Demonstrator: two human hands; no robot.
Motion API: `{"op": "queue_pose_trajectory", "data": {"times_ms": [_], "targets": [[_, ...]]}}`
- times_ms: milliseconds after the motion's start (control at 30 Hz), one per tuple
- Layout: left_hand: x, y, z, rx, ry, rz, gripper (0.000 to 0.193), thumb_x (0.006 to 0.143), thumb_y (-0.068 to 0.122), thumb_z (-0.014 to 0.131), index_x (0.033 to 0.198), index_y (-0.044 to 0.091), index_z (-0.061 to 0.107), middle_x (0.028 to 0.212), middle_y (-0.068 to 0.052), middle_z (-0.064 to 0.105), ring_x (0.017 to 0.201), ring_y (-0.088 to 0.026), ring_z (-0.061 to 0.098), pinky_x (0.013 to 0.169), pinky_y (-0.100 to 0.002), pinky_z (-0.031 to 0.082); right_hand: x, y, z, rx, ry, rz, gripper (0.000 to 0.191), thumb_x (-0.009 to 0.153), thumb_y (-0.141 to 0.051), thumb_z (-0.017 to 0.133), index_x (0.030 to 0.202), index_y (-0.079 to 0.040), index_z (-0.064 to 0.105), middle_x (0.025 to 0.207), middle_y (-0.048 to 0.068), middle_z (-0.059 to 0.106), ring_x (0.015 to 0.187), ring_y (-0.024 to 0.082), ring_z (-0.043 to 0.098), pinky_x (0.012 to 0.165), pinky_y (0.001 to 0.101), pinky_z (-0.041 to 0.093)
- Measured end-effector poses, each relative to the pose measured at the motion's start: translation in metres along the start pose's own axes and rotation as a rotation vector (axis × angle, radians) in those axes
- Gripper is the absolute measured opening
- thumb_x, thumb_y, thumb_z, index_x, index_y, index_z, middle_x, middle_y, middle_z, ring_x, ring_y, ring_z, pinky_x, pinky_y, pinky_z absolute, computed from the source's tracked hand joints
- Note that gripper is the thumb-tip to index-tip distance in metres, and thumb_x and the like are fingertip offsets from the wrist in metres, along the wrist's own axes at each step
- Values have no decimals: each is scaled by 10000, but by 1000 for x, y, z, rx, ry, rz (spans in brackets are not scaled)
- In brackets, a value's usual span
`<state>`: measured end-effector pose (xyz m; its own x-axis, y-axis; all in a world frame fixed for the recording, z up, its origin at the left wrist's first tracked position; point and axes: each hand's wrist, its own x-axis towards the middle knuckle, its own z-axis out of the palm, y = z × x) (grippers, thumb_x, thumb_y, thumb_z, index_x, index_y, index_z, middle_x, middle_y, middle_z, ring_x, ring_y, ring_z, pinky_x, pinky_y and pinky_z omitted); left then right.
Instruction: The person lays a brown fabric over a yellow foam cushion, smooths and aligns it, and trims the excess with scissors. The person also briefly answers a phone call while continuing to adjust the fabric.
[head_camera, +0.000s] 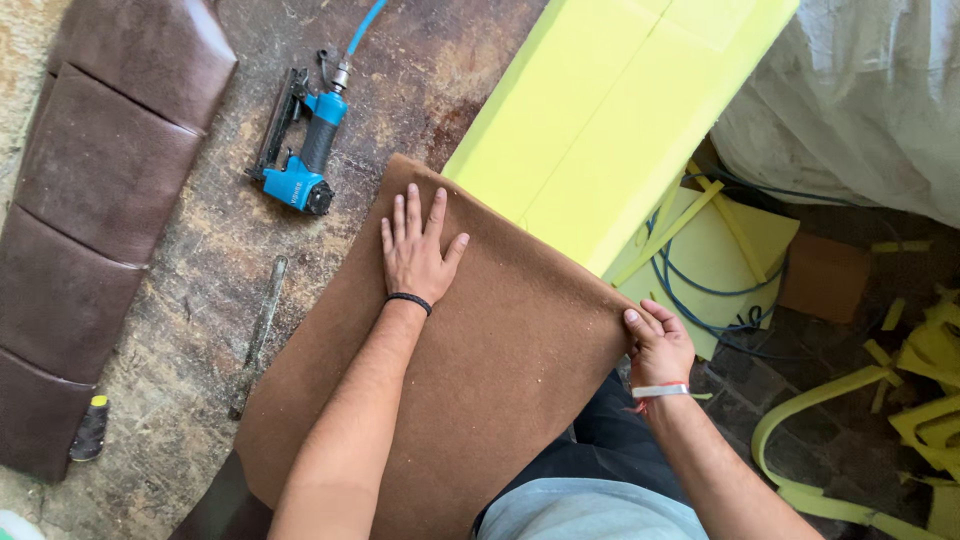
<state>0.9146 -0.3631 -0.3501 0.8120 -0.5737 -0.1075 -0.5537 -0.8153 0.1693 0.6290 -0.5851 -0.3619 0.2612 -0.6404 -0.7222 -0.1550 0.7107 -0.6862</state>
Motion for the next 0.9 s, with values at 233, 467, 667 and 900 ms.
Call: {"op": "queue_pose_trajectory", "data": {"times_ms": [233, 467, 667, 900], "targets": [[-13, -10, 0, -16, -6, 3, 781, 989, 587, 508, 1642, 254, 242, 1699, -187, 151, 1555, -394, 187, 1232, -602, 132, -1, 6, -20, -104, -182, -49, 349, 859, 22, 761, 1185, -10, 641, 973, 68, 760, 783, 90, 662, 693, 224, 524], [-15, -18, 6, -43, 15, 33, 668, 1045, 426, 449, 1650, 235, 239, 1718, -166, 161, 1565, -379, 202, 1255, -577, 139, -11, 7, -12, -106, -196, -55, 390, 867, 18, 756, 1240, 7, 644, 1000, 69, 771, 865, 104, 695, 768, 236, 549], [-4, -12, 17, -10, 3, 113, 646, 1052, 338, 395, 1668, 220, 240, 1736, -147, 150, 1586, -338, 186, 1279, -539, 112, -16, -4, -4, -104, -179, -35, 472, 861, 16, 738, 1319, -28, 629, 985, 71, 773, 862, 109, 699, 759, 244, 546], [19, 5, 13, -23, -49, 179, 709, 1043, 550, 413, 1640, 207, 241, 1712, -132, 159, 1573, -332, 166, 1268, -525, 119, -9, -13, 4, -122, -116, -44, 478, 868, -6, 752, 1327, -45, 628, 990, 64, 767, 815, 96, 679, 709, 238, 533]]}}
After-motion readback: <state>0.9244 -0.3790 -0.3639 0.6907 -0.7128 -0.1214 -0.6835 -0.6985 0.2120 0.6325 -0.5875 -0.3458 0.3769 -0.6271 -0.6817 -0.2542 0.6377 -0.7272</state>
